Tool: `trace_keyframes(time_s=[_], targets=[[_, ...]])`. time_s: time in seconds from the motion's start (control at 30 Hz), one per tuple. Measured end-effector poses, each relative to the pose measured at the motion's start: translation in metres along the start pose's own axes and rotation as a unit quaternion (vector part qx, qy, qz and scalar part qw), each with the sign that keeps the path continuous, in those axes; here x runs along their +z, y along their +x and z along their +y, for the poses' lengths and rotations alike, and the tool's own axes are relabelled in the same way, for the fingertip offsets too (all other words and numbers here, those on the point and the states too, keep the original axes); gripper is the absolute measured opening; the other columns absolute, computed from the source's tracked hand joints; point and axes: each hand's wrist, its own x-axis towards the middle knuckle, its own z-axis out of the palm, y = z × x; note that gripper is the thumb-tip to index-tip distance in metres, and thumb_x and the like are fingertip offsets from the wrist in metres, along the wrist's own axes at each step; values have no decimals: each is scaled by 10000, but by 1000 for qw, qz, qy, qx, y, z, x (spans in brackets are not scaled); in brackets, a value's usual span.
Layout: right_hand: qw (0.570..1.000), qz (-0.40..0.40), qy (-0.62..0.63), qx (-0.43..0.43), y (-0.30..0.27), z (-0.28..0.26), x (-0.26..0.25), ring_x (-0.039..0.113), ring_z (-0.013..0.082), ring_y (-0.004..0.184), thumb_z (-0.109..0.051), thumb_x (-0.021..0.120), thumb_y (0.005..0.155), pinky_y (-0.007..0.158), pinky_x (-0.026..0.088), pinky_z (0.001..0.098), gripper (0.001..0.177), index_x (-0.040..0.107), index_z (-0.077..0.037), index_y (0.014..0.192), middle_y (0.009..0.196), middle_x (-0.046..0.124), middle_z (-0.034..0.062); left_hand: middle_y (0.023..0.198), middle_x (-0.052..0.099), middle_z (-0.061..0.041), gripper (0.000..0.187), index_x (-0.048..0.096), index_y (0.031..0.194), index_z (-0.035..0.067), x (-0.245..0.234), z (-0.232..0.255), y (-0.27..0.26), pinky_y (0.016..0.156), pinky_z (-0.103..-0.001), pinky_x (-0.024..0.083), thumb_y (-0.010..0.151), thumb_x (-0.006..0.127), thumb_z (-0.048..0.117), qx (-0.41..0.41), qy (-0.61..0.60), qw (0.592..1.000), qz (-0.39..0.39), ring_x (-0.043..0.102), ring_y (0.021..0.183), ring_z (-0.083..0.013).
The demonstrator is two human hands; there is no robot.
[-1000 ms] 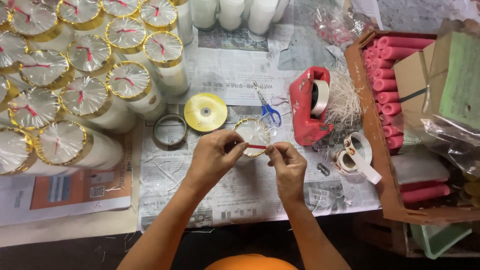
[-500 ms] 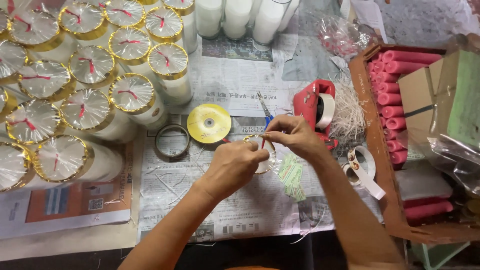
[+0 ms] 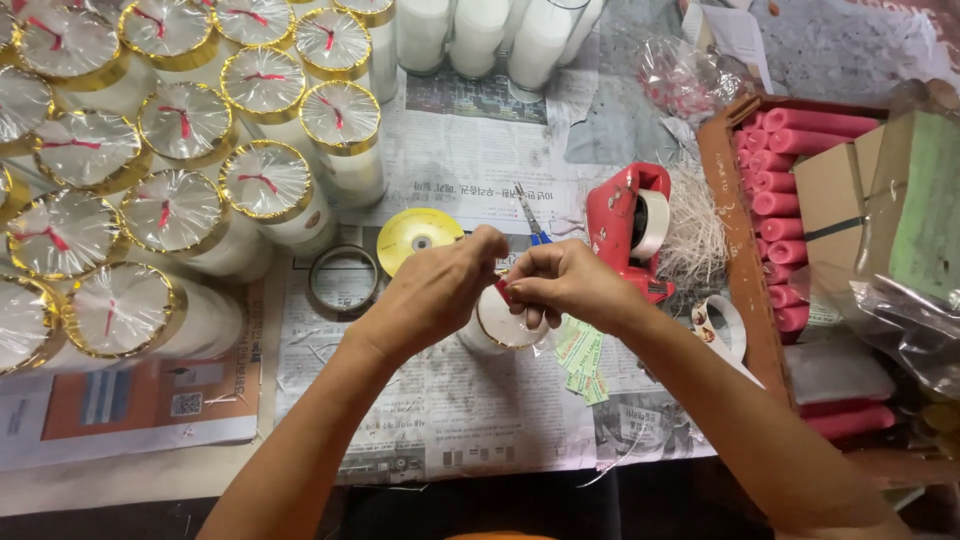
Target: Applying labels, gold decorative tape, and lids to glass candles at a production station.
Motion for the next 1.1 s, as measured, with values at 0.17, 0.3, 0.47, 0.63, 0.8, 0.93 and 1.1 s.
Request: trace_keyframes(time_s=[0.17, 0.3, 0.47, 0.63, 0.8, 0.93, 1.1], targets=[[995, -85, -31, 49, 6, -17, -7, 741, 263, 524, 52, 682, 865, 361, 556, 260, 86, 705, 85, 941, 736, 750, 267, 787, 674, -115, 142, 507, 1109, 123, 23, -8, 18, 631, -427, 582, 1002, 601, 123, 54, -44, 992, 108, 722, 724, -335], [993, -100, -10, 66, 8, -16, -11, 747, 262, 549, -1, 659, 906, 381, 575, 268, 113, 690, 102, 942, 756, 745, 269, 995, 714, -69, 197, 594, 1132, 188, 35, -14, 5, 766, -408, 589, 958, 683, 162, 26, -82, 980, 180, 725, 932, -313], [991, -94, 8, 95, 11, -13, -14, 746, 281, 557, 3, 658, 907, 396, 583, 282, 132, 702, 93, 994, 761, 742, 264, 1197, 662, -60, 81, 743, 849, 137, 48, -6, -16, 965, -405, 525, 827, 813, 101, 57, -87, 953, 283, 580, 1204, -319], [995, -80, -3, 67, 12, 1, -20, 749, 285, 570, 15, 716, 859, 406, 588, 292, 122, 712, 77, 964, 766, 739, 262, 1126, 650, -40, 116, 699, 774, 137, 55, 15, -21, 943, -387, 529, 810, 797, 86, 78, -62, 938, 332, 592, 1171, -299], [998, -49, -37, 30, 8, 10, -16, 728, 270, 542, 78, 734, 806, 345, 531, 277, 152, 717, 74, 957, 769, 726, 238, 1167, 643, -77, 160, 706, 840, 116, 67, 12, -29, 985, -430, 517, 763, 828, 45, 48, -108, 938, 327, 590, 1200, -334], [966, 1, -213, -145, -13, -13, 6, 687, 171, 548, 71, 701, 740, 420, 511, 256, 188, 766, -41, 877, 738, 727, 110, 1265, 623, -114, 221, 711, 1005, 105, 65, 9, -35, 1029, -459, 476, 806, 804, 121, 5, -166, 945, 283, 574, 1235, -346], [858, 121, -396, -305, -21, 0, 10, 677, 133, 663, -53, 761, 780, 559, 540, 267, 207, 786, -228, 887, 836, 734, -49, 1320, 618, -137, 289, 722, 1085, 108, 67, 2, -30, 1049, -475, 459, 805, 788, 147, -1, -225, 938, 265, 569, 1260, -364]])
